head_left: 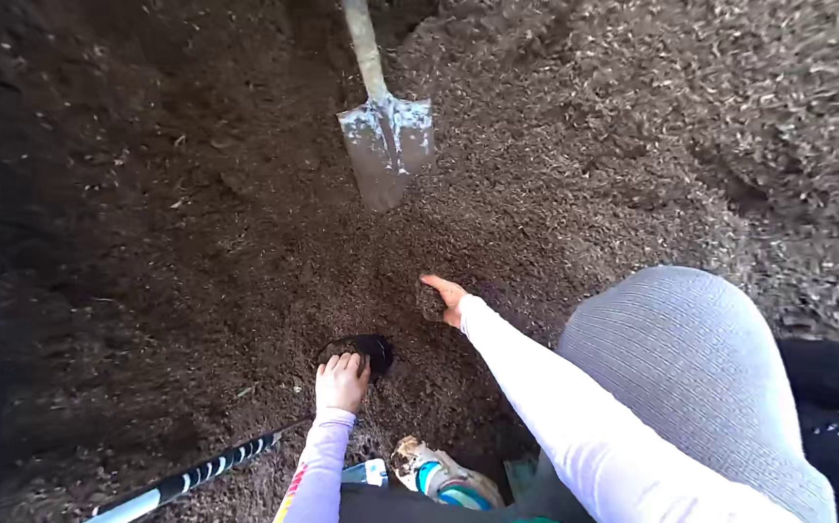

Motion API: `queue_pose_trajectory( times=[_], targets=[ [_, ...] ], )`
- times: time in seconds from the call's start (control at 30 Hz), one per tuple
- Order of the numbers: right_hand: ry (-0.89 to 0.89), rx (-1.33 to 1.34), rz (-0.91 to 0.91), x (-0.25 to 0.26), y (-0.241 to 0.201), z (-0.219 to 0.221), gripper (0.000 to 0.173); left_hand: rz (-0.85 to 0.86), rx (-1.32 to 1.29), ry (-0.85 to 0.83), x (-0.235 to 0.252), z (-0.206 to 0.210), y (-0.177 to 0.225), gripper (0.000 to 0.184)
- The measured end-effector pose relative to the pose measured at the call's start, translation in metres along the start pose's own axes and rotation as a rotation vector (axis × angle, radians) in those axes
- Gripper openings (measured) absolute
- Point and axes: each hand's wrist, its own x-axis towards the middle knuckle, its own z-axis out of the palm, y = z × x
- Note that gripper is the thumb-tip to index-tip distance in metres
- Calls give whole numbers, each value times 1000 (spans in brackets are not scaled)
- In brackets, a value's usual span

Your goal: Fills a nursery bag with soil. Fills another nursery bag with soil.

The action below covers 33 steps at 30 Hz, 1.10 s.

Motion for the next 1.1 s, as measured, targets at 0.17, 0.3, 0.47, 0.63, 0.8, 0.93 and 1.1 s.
queue_pose_trajectory(
  times=[0.17, 0.3, 0.47, 0.63, 0.8, 0.93, 1.1],
  targets=[
    [-89, 99, 42, -19, -6, 24, 64, -26, -186, 211, -9, 12, -16, 33],
    [-198, 137, 61, -35, 3, 65, 66, -154, -28, -186, -4, -23, 2, 55],
    [-376, 25, -10, -64, 18, 126, 57, -391, -188, -48, -8, -53, 9, 55],
    [-312, -254, -180, -81, 32, 163, 48, -608, -520, 95, -31, -47, -16, 43],
    [-343, -626, -408, -84, 48, 174, 32, -949, -904, -306, -43, -43, -27, 70],
    [-481, -963, -611, -80, 56, 172, 29, -927, -1114, -496, -41, -30, -26, 69],
    [-454, -1403, -933, -68, 42, 191, 46, -805, -1058, -469, -37, -26, -25, 52]
  ],
)
